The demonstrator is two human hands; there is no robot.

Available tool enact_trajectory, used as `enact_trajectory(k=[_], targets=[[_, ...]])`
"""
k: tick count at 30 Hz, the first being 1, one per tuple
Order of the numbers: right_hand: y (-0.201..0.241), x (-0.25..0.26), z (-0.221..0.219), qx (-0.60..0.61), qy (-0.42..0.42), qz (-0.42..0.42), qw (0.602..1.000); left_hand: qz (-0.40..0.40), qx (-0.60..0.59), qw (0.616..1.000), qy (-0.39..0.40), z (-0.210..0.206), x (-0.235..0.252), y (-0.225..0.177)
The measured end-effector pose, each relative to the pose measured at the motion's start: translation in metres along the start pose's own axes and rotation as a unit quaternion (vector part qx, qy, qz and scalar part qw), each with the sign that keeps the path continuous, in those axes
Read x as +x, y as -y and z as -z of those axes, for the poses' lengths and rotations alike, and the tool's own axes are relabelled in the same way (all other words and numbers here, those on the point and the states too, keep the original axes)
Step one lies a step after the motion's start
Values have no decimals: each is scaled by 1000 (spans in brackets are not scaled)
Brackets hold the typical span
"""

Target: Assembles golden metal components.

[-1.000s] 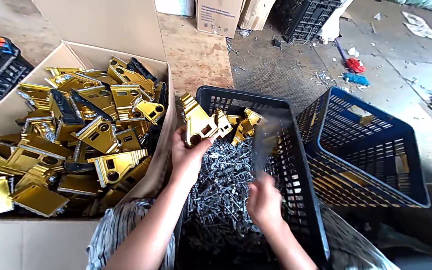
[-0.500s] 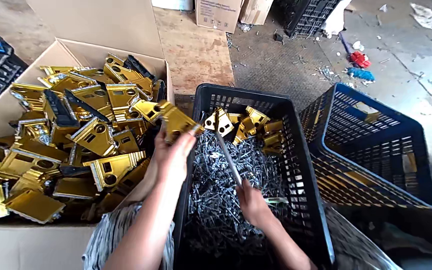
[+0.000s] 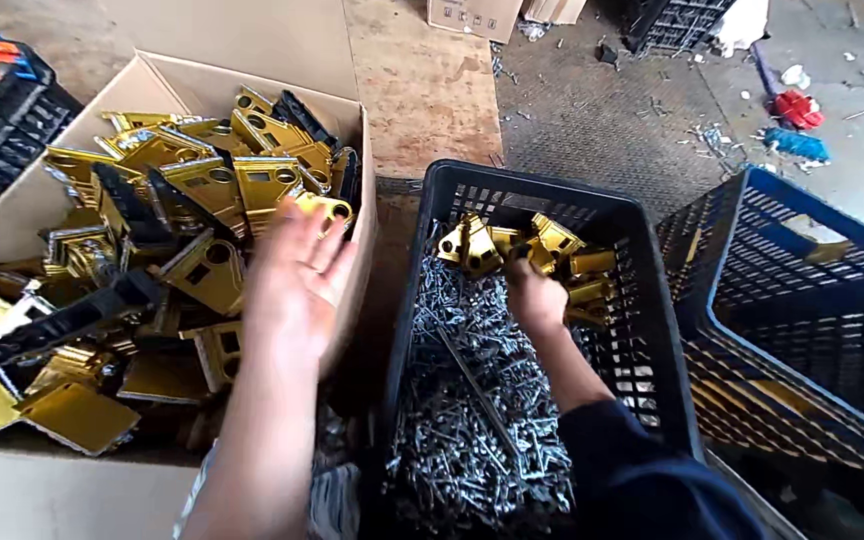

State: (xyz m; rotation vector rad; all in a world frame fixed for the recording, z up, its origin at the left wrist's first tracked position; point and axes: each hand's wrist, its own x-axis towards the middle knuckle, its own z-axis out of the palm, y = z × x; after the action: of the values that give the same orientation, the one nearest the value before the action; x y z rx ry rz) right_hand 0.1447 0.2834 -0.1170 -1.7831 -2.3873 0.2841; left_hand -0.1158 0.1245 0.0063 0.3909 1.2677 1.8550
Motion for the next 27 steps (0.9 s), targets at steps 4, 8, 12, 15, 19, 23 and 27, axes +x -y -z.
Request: enact_trajectory(k=[4,8,12,15,19,23,27], targets=[[36,-37,48,475,-132,63,868,113,112,977,141,-21,-15,27],[69,-62,48,721,194,147,649,-68,95,974,195,-37,-29,50],[61,-31,-2,274,211,108,932,-252,170,947,103,-34,-24,48],[52,-26,-59,-35,251,55,966,-197,180,963,51,-30,-21,43],[40,-43,-59,-42,125,136,982,-78,165,981,69,-27,-21,39],[39,-67,14,227,45,161,959,20,141,985,95,-31,-27,39],[56,-87,71,435,69,228,868,80,80,986,122,-38,-34,47]])
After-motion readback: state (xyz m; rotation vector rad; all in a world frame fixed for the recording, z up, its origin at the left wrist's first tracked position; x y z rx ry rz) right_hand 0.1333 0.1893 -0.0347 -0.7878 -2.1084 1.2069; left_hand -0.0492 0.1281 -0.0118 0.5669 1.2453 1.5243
